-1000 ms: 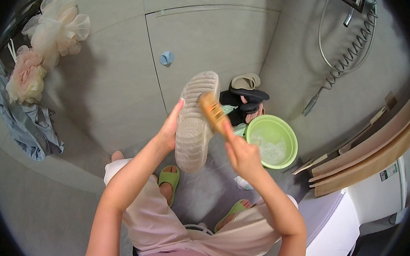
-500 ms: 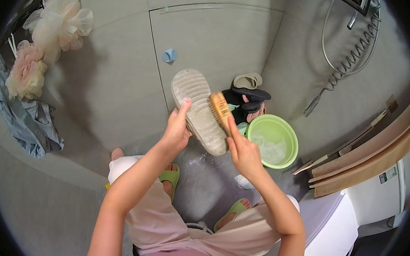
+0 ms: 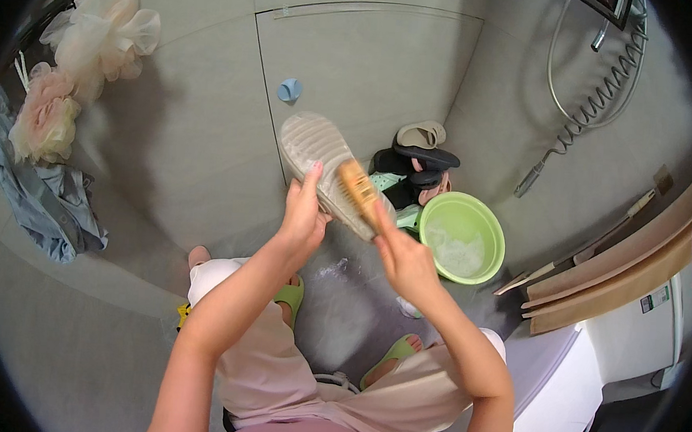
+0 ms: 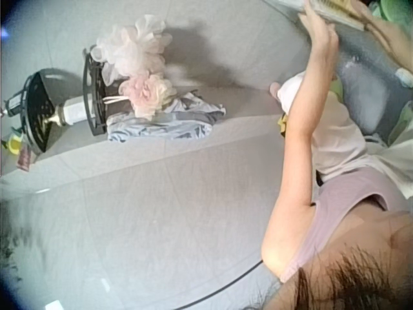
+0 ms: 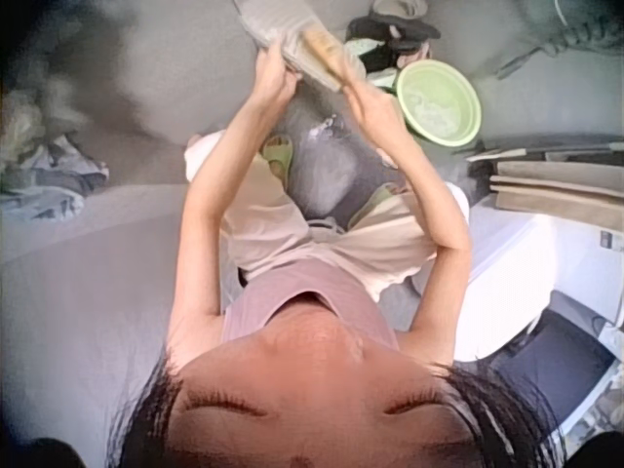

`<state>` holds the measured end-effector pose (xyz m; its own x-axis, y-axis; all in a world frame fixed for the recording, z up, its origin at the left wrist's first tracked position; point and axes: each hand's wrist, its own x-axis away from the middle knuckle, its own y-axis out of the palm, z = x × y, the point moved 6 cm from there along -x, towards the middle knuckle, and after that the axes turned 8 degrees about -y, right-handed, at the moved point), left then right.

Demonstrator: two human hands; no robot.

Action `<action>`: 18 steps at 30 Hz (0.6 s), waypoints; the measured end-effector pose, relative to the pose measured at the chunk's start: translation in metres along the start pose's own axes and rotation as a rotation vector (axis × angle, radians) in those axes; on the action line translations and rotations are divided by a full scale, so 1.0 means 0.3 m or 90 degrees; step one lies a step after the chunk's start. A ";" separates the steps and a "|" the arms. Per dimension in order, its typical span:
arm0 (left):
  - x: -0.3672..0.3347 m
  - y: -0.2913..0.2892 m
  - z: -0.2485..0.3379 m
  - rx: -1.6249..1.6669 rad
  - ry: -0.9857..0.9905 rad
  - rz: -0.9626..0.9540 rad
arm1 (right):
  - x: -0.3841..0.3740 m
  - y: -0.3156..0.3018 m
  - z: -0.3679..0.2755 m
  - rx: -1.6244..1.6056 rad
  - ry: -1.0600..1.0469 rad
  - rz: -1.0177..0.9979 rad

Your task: The person cleans a light-colored shoe by scrubbing its various surfaces with a wooden-handled brush over a basin of soapy water. They turn the shoe over by hand to reach different sides and the sole while scrubbing.

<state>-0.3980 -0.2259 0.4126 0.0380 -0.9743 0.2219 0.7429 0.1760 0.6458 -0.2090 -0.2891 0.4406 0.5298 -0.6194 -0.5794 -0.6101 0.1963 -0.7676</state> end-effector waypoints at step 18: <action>-0.002 -0.010 0.081 0.036 0.070 -0.010 | 0.035 -0.021 -0.002 -0.026 -0.020 0.016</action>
<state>-0.4164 -0.2223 0.4281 0.1012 -0.9860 0.1322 0.7056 0.1648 0.6891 -0.2000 -0.2971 0.4395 0.5320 -0.5905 -0.6068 -0.6462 0.1800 -0.7416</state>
